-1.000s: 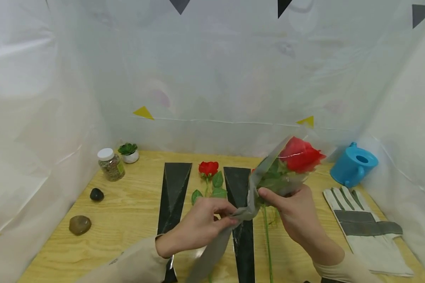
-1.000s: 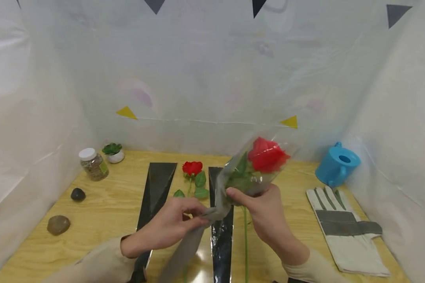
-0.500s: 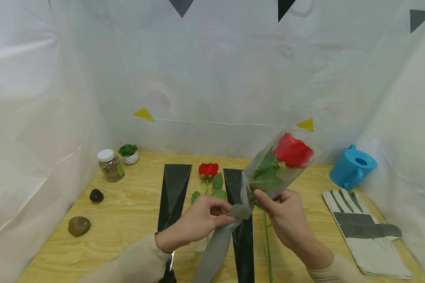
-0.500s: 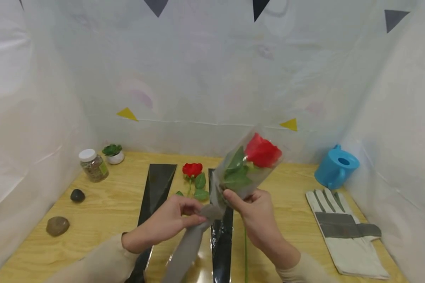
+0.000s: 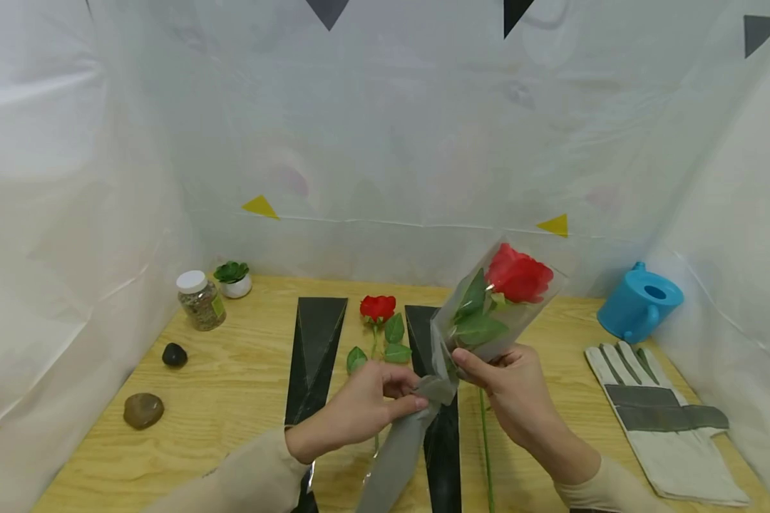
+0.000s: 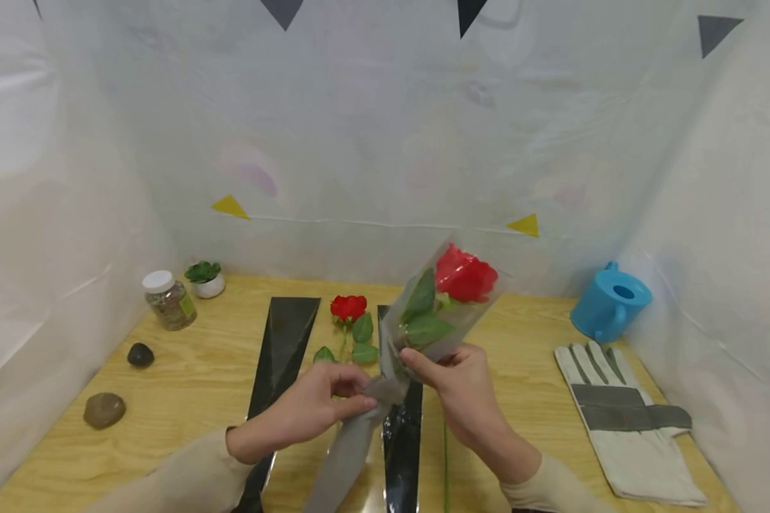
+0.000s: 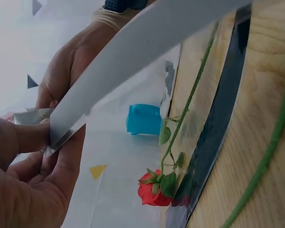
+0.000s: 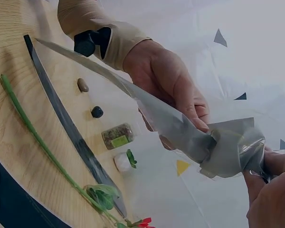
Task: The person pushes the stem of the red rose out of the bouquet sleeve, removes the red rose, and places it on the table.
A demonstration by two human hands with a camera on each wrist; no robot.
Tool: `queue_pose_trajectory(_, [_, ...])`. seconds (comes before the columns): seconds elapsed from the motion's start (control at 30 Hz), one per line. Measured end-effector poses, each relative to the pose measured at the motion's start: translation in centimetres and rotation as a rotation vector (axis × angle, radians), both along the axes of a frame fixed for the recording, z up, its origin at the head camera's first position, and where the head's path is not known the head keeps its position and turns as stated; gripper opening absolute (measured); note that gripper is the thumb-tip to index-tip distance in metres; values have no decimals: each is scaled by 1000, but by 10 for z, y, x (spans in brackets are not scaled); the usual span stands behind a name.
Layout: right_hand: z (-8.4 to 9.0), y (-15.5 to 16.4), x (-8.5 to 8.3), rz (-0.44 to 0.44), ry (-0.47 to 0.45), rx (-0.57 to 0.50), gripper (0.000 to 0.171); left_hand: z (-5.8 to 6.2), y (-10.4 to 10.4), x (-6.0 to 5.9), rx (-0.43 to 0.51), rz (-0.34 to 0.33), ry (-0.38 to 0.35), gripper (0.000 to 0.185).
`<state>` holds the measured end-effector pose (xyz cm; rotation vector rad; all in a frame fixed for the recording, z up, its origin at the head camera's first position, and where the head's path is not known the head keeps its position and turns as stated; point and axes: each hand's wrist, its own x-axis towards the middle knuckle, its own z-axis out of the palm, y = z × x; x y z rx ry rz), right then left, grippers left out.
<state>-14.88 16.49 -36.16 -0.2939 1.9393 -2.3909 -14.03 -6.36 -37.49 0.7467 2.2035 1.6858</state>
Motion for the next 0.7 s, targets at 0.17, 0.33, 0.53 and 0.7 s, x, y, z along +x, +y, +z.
queue_pose_trajectory(0.17, [1, 4, -2, -8, 11, 34, 28, -3, -3, 2, -57, -18, 57, 7])
queue_pose_trajectory(0.33, [2, 8, -3, -12, 13, 46, 30, -5, -5, 5, -93, -42, 74, 11])
queue_pose_trajectory(0.53, [6, 13, -5, -64, 17, 58, 27, -10, -9, 7, -106, -77, 90, 34])
queue_pose_trajectory(0.7, [8, 15, -5, -85, 8, 74, 25, -13, -11, 7, -92, -111, 92, 36])
